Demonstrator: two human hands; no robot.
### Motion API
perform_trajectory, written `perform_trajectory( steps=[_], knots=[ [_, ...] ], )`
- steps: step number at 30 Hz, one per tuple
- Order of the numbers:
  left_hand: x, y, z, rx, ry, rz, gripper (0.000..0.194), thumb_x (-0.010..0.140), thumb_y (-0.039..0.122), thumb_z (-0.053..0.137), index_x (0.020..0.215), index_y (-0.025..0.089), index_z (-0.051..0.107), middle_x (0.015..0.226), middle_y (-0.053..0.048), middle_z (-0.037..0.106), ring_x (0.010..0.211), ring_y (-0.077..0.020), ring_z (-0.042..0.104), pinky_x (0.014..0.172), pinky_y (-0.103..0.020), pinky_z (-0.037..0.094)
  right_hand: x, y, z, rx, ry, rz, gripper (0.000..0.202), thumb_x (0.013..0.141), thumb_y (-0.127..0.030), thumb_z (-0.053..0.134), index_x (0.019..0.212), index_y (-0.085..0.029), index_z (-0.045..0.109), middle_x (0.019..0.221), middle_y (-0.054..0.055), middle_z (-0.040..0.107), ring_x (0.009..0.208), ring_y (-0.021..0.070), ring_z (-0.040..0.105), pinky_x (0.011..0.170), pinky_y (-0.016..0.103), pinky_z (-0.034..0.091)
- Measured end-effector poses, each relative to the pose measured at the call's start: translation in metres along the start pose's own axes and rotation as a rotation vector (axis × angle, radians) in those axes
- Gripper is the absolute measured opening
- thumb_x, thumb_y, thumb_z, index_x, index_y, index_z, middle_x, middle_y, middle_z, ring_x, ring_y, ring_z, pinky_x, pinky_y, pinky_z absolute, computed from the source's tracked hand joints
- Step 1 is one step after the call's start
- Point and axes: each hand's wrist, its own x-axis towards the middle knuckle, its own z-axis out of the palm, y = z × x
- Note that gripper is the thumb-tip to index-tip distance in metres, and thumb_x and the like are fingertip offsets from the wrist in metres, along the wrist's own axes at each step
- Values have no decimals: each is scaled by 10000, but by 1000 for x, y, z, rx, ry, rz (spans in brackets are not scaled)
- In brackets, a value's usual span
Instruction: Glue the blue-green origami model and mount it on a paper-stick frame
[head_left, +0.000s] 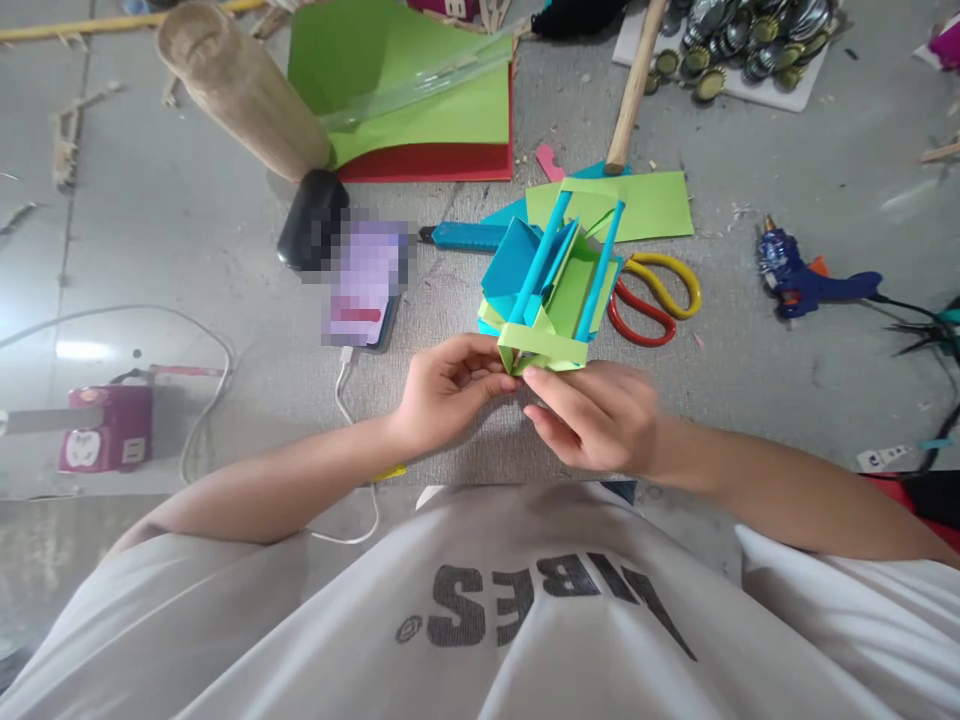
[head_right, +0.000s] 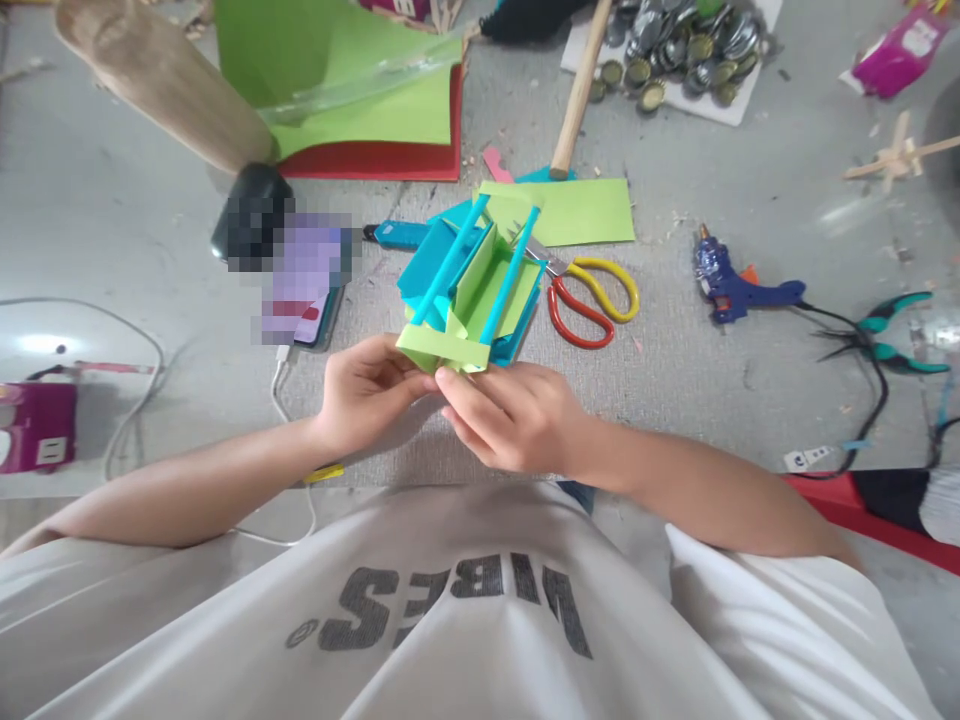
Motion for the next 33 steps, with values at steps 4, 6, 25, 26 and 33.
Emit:
perform_trajectory(
  steps=[4,6,25,26,33],
  knots=[
    [-3,-5,2,66,-19,1,208,939,337,978,1034,188,869,952,-71,922,797,-203,891,748,-288,764,-2,-7,4,-61,-63,61,234,1145,-224,567,1284,-107,715,862,49,824,654,148,698,616,297,576],
    [-5,-8,1,106,-33,30,150,977,287,924,1070,183,870,985,-80,928,836,-211,902,782,-295,772,-3,-8,6,-76,-71,69,224,1099,-169,616,1283,-93,721,860,56,812,665,154,699,612,299,571],
    [8,-17,-22,12,282,240,246,914,397,979,991,248,799,902,-34,777,758,-161,726,669,-279,616,1,34,-11,209,151,164,148,975,-115,807,972,-228,712,801,-7,782,688,135,716,599,258,540],
    [14,-20,-26,-27,377,246,337,829,417,1040,991,264,787,955,-30,752,822,-169,720,705,-283,622,0,39,-10,272,207,197,141,960,-136,826,962,-233,723,788,-13,778,666,139,707,577,264,535],
    [37,-10,-48,-235,153,23,490,791,557,1031,1082,238,799,1106,-87,804,1011,-242,792,884,-362,695,1,56,2,599,415,324,126,945,-187,834,1025,-260,770,811,-14,787,666,169,743,584,295,611]
  ],
)
